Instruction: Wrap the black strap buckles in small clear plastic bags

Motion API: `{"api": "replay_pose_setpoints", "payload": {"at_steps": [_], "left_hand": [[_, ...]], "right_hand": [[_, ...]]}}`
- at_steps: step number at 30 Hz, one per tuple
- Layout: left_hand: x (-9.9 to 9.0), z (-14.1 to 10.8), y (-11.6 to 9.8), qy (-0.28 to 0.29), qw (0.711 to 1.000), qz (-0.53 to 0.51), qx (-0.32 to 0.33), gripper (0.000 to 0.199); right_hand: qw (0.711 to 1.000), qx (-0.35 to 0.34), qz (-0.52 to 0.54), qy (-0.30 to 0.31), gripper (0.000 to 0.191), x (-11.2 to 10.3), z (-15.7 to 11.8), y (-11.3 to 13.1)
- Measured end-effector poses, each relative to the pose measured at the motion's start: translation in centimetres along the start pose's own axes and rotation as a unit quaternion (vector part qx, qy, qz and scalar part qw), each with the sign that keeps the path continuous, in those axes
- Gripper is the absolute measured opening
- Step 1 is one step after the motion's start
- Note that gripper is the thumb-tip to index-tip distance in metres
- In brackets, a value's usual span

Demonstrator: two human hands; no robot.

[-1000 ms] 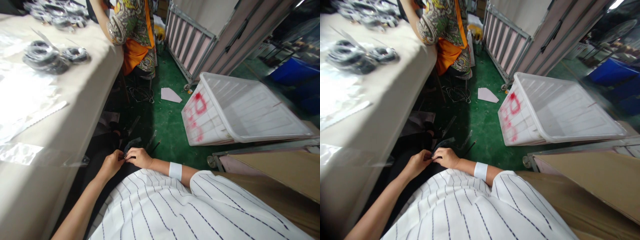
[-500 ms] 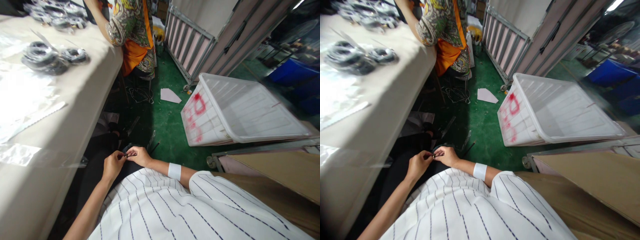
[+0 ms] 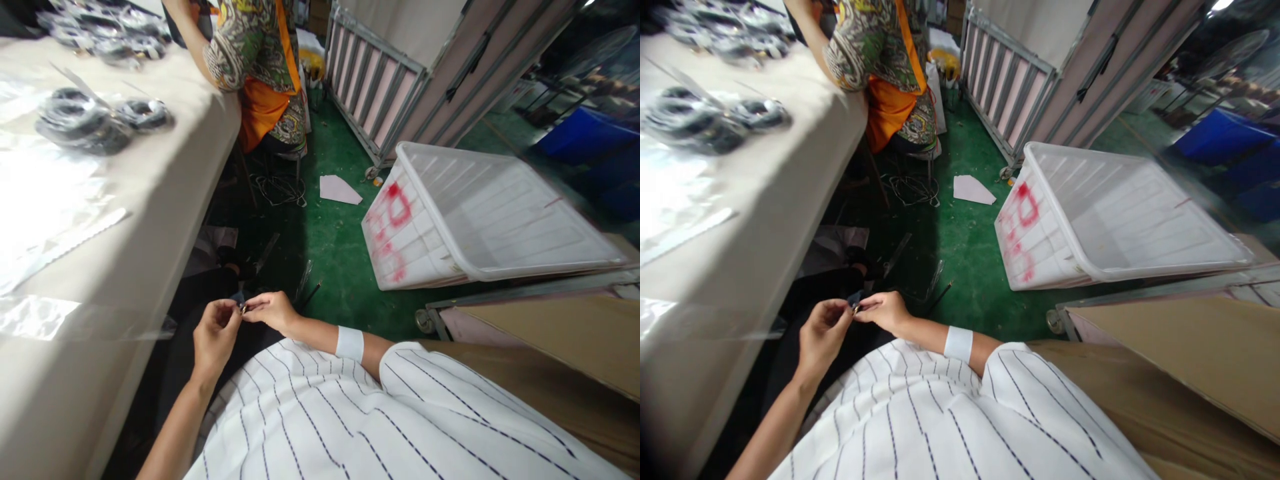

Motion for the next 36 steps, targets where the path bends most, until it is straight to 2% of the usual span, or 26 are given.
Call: {"api": "replay_pose_setpoints", "payload": {"at_steps": [3, 7, 9, 12, 16, 19, 22, 26, 28, 33, 36], "left_hand": [[-1.8, 0.3, -2.1, -0.038, 0.997, -0.065, 0.022, 0.033], [-4.4, 0.4, -4.9, -0.092, 0.99, -0.098, 0.047, 0.03], [-5.0, 0.3, -5.7, -0.113, 0.985, -0.124, 0.05, 0.03], [-4.8, -0.1, -5.7, -0.134, 0.971, -0.195, 0.031, 0.03], [-3.4, -0.8, -4.5, -0.135, 0.947, -0.29, -0.011, 0.033], [-2.7, -1.0, -3.8, -0.116, 0.944, -0.306, -0.034, 0.036], [-3.7, -1.3, -3.4, -0.146, 0.951, -0.268, -0.041, 0.036], [-5.2, -1.4, -4.5, -0.158, 0.978, -0.137, 0.027, 0.031], [-5.3, -1.3, -4.9, -0.147, 0.983, -0.103, 0.051, 0.029], [-5.0, -0.6, -4.4, -0.116, 0.987, -0.1, 0.052, 0.03], [-4.5, -0.2, -3.7, -0.094, 0.99, -0.093, 0.043, 0.03]], "right_hand": [[0.999, -0.01, 0.052, 0.006, 0.062, 1.8, -1.3, 2.0], [0.987, -0.063, 0.147, 0.032, 0.055, 4.2, -2.7, 5.9], [0.98, -0.091, 0.173, 0.035, 0.051, 4.7, -3.3, 7.3], [0.98, -0.121, 0.153, 0.026, 0.047, 4.8, -3.8, 8.2], [0.98, -0.157, 0.122, 0.016, 0.046, 4.5, -4.2, 8.5], [0.979, -0.157, 0.131, 0.029, 0.046, 4.7, -4.3, 8.5], [0.977, -0.125, 0.164, 0.053, 0.048, 5.4, -4.3, 8.0], [0.972, -0.092, 0.201, 0.074, 0.052, 5.8, -4.2, 6.9], [0.97, -0.084, 0.213, 0.08, 0.052, 5.8, -4.0, 6.3], [0.966, -0.051, 0.232, 0.1, 0.05, 5.7, -3.6, 5.3], [0.969, -0.05, 0.226, 0.09, 0.049, 5.4, -3.4, 5.3]]}}
Point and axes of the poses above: each hand's wrist, its own z-axis towards the middle knuckle, its own x-axis out of the palm, y = z × x, the point moved 9 cm from there along z, towards the middle knuckle, and after that the axes turned 2 degrees about z, right-handed, at the moved point
